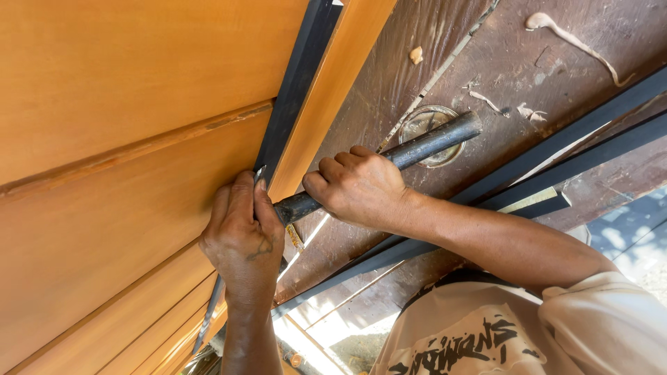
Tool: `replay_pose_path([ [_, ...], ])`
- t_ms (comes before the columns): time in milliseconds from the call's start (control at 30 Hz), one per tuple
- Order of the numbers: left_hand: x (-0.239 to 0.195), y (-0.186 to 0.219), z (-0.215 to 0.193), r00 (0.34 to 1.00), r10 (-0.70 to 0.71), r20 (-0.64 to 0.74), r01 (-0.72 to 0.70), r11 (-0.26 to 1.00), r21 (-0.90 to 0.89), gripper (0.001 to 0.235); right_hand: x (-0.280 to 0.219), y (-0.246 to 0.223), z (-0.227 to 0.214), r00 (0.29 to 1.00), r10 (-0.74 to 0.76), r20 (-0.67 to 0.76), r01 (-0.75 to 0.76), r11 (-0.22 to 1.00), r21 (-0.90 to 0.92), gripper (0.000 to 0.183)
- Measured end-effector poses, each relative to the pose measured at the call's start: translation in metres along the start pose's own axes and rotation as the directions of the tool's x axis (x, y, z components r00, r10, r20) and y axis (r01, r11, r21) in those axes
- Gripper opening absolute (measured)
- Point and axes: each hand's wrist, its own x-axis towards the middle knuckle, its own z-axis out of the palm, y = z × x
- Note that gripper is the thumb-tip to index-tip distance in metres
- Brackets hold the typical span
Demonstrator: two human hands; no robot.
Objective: The person hammers nails into a wooden door frame to secure a black trim strip. They repeatedly pick up nails from a small container and drive them into the wood using a hammer.
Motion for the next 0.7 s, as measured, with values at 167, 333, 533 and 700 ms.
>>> replay_pose_path([
  [167, -0.001, 0.003, -0.007, 0.998, 0.069, 0.000, -0.069, 0.997, 0.047, 0.015, -0.004, -0.004, 0.000, 1.000, -0.005, -0.010, 0.005, 1.000, 0.026, 0.013],
  [333, -0.002, -0.003, -0.012, 0.992, 0.126, -0.008, -0.124, 0.986, 0.115, 0.012, -0.003, -0.008, -0.003, 1.000, 0.006, -0.014, -0.006, 1.000, 0.025, 0.013],
  [533, -0.001, -0.006, -0.040, 0.978, 0.209, 0.013, -0.207, 0.958, 0.197, 0.014, 0.000, -0.017, -0.009, 0.998, 0.021, 0.054, -0.023, 0.999, 0.037, 0.018],
  [700, -0.031, -0.020, -0.079, 0.927, 0.037, -0.372, -0.159, 0.940, -0.302, 0.022, -0.002, -0.014, -0.010, 0.995, 0.034, 0.090, -0.038, 0.998, 0.050, 0.019],
])
